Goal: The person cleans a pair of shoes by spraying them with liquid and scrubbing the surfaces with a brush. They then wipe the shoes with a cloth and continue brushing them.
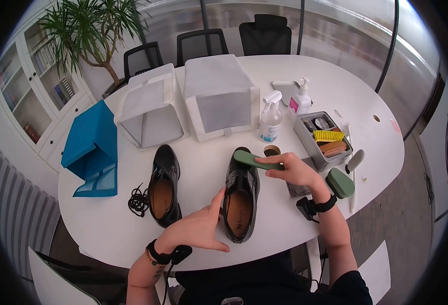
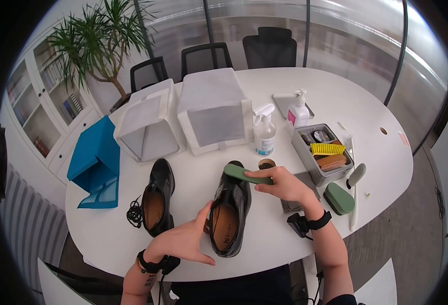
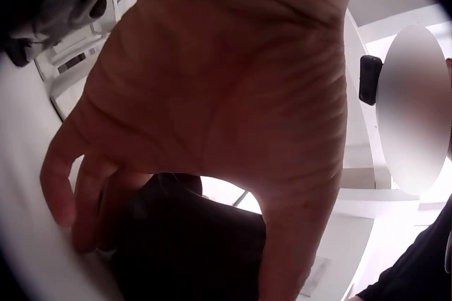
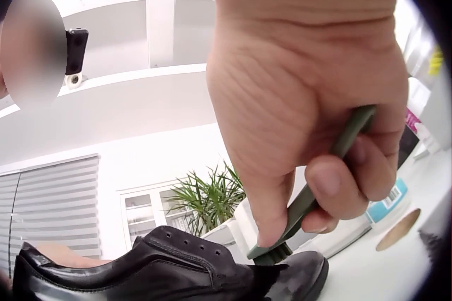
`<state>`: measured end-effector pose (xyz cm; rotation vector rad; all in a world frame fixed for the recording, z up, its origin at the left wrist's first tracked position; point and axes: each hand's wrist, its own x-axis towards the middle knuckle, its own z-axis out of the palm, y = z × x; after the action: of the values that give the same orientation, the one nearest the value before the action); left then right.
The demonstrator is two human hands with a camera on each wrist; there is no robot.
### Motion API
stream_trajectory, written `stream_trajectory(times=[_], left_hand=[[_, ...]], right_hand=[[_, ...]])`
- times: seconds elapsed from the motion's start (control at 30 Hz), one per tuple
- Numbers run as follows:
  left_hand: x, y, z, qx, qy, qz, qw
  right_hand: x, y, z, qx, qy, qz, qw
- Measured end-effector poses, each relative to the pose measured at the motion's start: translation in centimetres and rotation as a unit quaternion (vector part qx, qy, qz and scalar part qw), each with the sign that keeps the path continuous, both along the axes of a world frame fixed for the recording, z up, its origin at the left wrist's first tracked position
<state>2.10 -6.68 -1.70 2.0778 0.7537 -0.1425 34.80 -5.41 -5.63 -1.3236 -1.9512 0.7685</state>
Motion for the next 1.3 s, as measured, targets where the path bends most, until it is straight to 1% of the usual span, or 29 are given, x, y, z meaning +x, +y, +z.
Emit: stream_trajectory(times=[0.03, 0.07, 0.1, 0.13, 0.17, 0.2, 0.27, 0.3, 0.33, 0.37, 0.4, 0.47, 0.53, 0.6, 0.67, 0.7, 0.77, 0.8, 0.87, 0.9, 0.97, 1.0, 1.07, 1.1, 1.13, 1.2, 1.23, 1.27, 1.3], left_hand=[[0.1, 0.0, 0.0, -0.007, 0.009, 0.004, 1.000], [0.3, 0.1, -0.1, -0.014, 0.017, 0.007, 1.000], [0.4, 0.1, -1.0, -0.014, 0.016, 0.007, 1.000], [0.5, 0.1, -2.5, 0.038, -0.042, 0.012, 0.998], [0.6, 0.1, -3.5, 0.090, -0.100, 0.018, 0.991], [0.8, -0.1, -3.3, 0.091, -0.100, 0.019, 0.991], [1.3, -0.7, -2.7, 0.092, -0.050, 0.043, 0.994], [1.4, -0.9, -3.1, 0.092, -0.050, 0.043, 0.994], [1.5, -1.2, -3.9, 0.111, -0.084, 0.053, 0.989], [1.6, -1.3, -4.3, 0.129, -0.117, 0.063, 0.983], [1.7, -1.4, -4.1, 0.130, -0.117, 0.063, 0.983], [2.0, -1.5, -3.4, -0.032, -0.127, 0.108, 0.985], [2.1, -1.5, -3.9, -0.045, -0.149, 0.121, 0.980], [2.2, -1.6, -4.5, -0.059, -0.171, 0.133, 0.975], [2.5, -1.8, -5.0, -0.080, -0.232, 0.158, 0.956], [2.6, -2.1, -5.1, -0.080, -0.232, 0.158, 0.956], [2.9, -2.5, -5.2, -0.126, -0.291, 0.196, 0.928], [3.0, -2.7, -5.4, -0.126, -0.291, 0.196, 0.928], [3.1, -2.9, -5.8, -0.167, -0.363, 0.228, 0.888], [3.1, -2.9, -5.8, -0.167, -0.363, 0.227, 0.888], [2.9, -2.7, -5.7, -0.204, -0.412, 0.276, 0.844], [2.7, -2.4, -5.7, -0.204, -0.411, 0.275, 0.845], [2.3, -1.6, -5.8, -0.348, -0.515, 0.342, 0.705], [2.0, -1.7, -6.0, -0.361, -0.559, 0.321, 0.674], [1.9, -1.6, -5.9, -0.361, -0.558, 0.320, 0.675], [1.9, -1.1, -5.3, -0.414, -0.581, 0.274, 0.645], [2.1, -1.3, -4.6, -0.421, -0.581, 0.306, 0.626], [2.2, -1.3, -4.4, -0.421, -0.582, 0.307, 0.625], [2.2, -1.3, -4.2, -0.428, -0.585, 0.316, 0.612]], right_hand=[[0.0, 0.1, -0.3, 0.041, 0.022, 0.028, 0.999], [0.0, 0.0, -0.2, 0.042, 0.021, 0.027, 0.999], [-0.2, -0.2, 0.4, 0.012, 0.007, 0.000, 1.000], [-0.3, -0.3, 0.7, -0.017, -0.007, -0.025, 1.000], [-0.1, -0.2, 0.7, -0.017, -0.007, -0.024, 1.000], [0.0, -0.1, 0.5, -0.021, -0.017, -0.019, 0.999], [0.1, 0.0, 0.0, -0.025, -0.026, -0.015, 0.999], [0.0, 0.2, -0.4, 0.000, -0.001, 0.009, 1.000], [0.1, 0.3, -0.6, 0.026, 0.023, 0.032, 0.999], [0.1, 0.3, -0.8, 0.026, 0.023, 0.032, 0.999], [0.2, 0.4, -0.9, 0.016, 0.023, 0.021, 0.999], [0.2, 0.2, -0.6, 0.006, 0.023, 0.010, 1.000], [-0.3, -0.2, 0.5, -0.054, 0.001, -0.021, 0.998], [-0.8, -0.3, 0.5, -0.050, 0.003, -0.029, 0.998], [-1.1, -0.4, 0.5, -0.045, 0.006, -0.037, 0.998], [-1.2, -0.4, 0.5, -0.038, 0.008, -0.039, 0.998], [-1.3, -0.4, 0.4, -0.030, 0.011, -0.041, 0.999], [-1.3, -0.3, 0.2, -0.023, 0.012, -0.045, 0.999], [-1.3, -0.2, 0.1, -0.016, 0.012, -0.051, 0.999], [-1.3, -0.2, 0.1, -0.019, 0.020, -0.056, 0.998], [-1.2, -0.1, -0.1, -0.023, 0.029, -0.061, 0.997], [-1.0, -0.1, -0.3, -0.013, 0.033, -0.063, 0.997], [-1.0, -0.1, -0.2, -0.002, 0.039, -0.065, 0.997], [-1.2, -0.2, 0.3, -0.017, 0.033, -0.072, 0.997], [-1.2, -0.3, 0.5, -0.032, 0.026, -0.079, 0.996], [-1.3, -0.3, 0.1, -0.029, 0.027, -0.085, 0.996], [-1.4, -0.2, -0.1, -0.028, 0.027, -0.090, 0.995], [-1.3, 0.0, -0.5, -0.028, 0.026, -0.088, 0.995], [-1.2, 0.2, -0.9, -0.015, 0.022, -0.087, 0.996]])
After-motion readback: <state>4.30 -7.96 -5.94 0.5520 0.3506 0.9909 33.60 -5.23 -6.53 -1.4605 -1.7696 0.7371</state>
